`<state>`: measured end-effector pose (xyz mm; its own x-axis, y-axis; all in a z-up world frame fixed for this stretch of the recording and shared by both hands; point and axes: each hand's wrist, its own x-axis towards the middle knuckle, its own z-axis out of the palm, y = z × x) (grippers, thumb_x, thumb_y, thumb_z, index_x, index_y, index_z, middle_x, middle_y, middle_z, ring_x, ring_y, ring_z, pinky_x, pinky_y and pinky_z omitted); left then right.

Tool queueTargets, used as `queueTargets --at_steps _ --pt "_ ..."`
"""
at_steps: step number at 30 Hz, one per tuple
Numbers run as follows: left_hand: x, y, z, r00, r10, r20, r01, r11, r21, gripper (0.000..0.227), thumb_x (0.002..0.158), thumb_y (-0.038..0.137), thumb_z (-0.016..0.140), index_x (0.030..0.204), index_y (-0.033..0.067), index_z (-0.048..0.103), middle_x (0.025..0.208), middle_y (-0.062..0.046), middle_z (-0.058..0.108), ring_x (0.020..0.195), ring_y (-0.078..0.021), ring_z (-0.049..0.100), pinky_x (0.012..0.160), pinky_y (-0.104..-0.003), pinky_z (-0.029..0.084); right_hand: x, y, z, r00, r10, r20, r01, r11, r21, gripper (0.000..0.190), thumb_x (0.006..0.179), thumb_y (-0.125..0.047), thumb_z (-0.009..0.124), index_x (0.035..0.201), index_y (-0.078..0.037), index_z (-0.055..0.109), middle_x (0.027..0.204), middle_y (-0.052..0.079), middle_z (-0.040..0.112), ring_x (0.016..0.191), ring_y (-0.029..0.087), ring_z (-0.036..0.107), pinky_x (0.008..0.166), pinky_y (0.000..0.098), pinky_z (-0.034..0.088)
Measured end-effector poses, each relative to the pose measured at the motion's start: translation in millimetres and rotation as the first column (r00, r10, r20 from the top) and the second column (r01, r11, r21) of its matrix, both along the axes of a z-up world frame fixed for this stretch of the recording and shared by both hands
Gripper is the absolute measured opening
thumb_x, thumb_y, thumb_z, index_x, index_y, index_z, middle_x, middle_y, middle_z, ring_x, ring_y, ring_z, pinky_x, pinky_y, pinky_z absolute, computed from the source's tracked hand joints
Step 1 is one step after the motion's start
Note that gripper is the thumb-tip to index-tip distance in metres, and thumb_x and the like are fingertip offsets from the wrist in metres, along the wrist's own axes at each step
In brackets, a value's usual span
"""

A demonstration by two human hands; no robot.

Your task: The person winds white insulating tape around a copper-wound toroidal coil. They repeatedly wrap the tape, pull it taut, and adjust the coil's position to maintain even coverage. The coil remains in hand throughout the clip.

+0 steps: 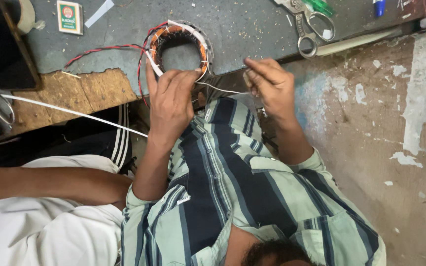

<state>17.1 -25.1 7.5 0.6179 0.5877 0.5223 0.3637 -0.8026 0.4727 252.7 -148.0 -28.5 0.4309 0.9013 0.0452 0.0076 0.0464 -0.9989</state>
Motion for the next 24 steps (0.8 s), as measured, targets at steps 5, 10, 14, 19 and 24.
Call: queueTargets --at_steps 5,10,14,19,24 --pt "-15 22 -8 0.992 -0.111 0.063 0.118 0.988 -0.104 0.033 0.09 -0.002 0.071 0.12 0.0098 0.066 0.107 -0.012 0.064 0.108 -0.0345 0.059 0.123 -0.059 0.033 -13 15 16 0.999 0.031 -0.045 -0.032 0.999 -0.015 0.021 0.099 0.006 0.069 0.119 0.001 0.072 0.098 0.006 0.068 0.075 0.008 0.06 0.063 0.0216 0.048" --pt "-18 21 -18 0.997 -0.063 0.034 0.067 0.992 -0.107 0.056 0.094 -0.007 0.064 0.146 0.0091 0.055 0.106 -0.015 0.061 0.115 -0.0356 0.057 0.126 -0.055 0.028 -17 45 23 0.892 -0.027 0.451 -0.054 0.985 0.164 0.017 0.101 0.01 0.072 0.116 0.003 0.077 0.108 0.01 0.067 0.094 0.016 0.064 0.077 0.0245 0.051" --pt "-10 15 -19 0.998 -0.065 -0.025 0.061 0.99 -0.13 0.064 0.094 -0.01 0.061 0.154 0.0097 0.048 0.099 -0.01 0.061 0.109 -0.0282 0.062 0.129 -0.058 0.021 -18 71 27 0.796 -0.057 0.602 -0.097 0.971 0.22 0.017 0.103 0.01 0.073 0.117 0.002 0.077 0.106 0.013 0.067 0.096 0.021 0.066 0.08 0.0277 0.052" --pt "-11 20 -18 0.997 -0.07 0.014 0.071 0.981 -0.18 0.068 0.092 -0.01 0.064 0.154 0.0116 0.046 0.102 -0.004 0.068 0.107 -0.0242 0.064 0.131 -0.057 0.017 -17 86 43 0.746 -0.025 0.666 -0.148 0.968 0.202 0.016 0.102 0.012 0.07 0.115 0.004 0.075 0.107 0.014 0.068 0.095 0.022 0.069 0.083 0.0311 0.054" --pt "-10 18 -21 0.997 -0.073 0.037 0.079 0.973 -0.216 0.072 0.092 -0.01 0.07 0.155 0.0126 0.044 0.107 0.001 0.074 0.108 -0.0204 0.065 0.133 -0.056 0.014 -15 85 61 0.66 0.044 0.75 -0.223 0.965 0.14 0.015 0.101 0.014 0.067 0.111 0.004 0.072 0.113 0.015 0.07 0.102 0.028 0.072 0.084 0.0333 0.055"
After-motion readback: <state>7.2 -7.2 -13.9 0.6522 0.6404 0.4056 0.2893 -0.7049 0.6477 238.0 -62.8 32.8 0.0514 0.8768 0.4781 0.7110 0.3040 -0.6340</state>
